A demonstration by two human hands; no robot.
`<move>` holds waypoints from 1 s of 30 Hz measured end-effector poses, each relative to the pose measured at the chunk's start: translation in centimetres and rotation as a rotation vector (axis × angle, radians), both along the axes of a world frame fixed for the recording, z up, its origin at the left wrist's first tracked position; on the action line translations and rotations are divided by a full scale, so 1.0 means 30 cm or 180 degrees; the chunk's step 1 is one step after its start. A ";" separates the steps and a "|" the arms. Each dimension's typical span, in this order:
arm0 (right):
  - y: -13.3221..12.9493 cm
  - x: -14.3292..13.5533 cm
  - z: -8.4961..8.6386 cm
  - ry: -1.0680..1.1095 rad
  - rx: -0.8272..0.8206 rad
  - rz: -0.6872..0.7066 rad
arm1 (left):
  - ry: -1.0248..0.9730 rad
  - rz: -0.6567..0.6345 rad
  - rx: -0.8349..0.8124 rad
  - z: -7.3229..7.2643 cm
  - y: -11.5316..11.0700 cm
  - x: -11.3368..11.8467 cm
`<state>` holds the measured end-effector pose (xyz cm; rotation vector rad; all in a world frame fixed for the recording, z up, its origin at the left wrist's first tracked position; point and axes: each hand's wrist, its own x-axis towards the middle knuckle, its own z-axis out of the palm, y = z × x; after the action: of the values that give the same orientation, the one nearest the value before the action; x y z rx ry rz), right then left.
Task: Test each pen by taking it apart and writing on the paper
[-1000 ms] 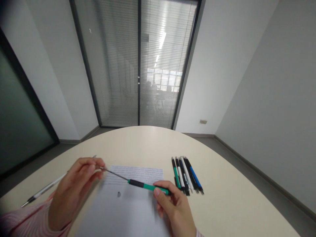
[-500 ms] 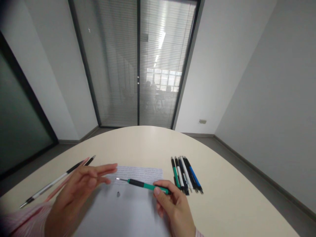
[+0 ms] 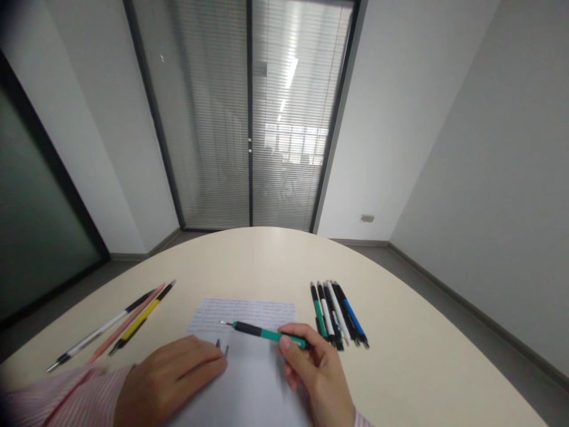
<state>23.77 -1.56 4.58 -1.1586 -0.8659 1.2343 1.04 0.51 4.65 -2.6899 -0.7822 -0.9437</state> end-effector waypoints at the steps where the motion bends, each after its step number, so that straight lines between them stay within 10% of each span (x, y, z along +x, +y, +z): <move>1: 0.000 0.001 0.000 -0.0012 0.0000 0.0014 | 0.0014 -0.0080 0.0146 0.004 0.005 0.001; 7: 0.001 0.007 -0.005 -0.0066 0.0003 0.0076 | -0.0250 -0.0355 0.0430 0.015 0.011 0.010; 17: -0.010 0.003 0.022 -0.0181 -0.0091 0.0322 | -0.1940 0.0267 -0.2396 0.075 0.038 -0.018; 26: -0.010 -0.005 0.009 -0.0150 -0.0018 0.0208 | -0.2651 0.0102 -0.3674 0.076 0.028 0.008; 30: -0.005 -0.003 0.018 0.0186 -0.0020 0.0144 | -0.3194 0.0376 -0.3345 0.079 0.045 -0.012</move>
<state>23.70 -1.72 5.12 -1.1078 -0.8490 1.3025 0.69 1.85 7.01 -2.6141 -2.0553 -2.4309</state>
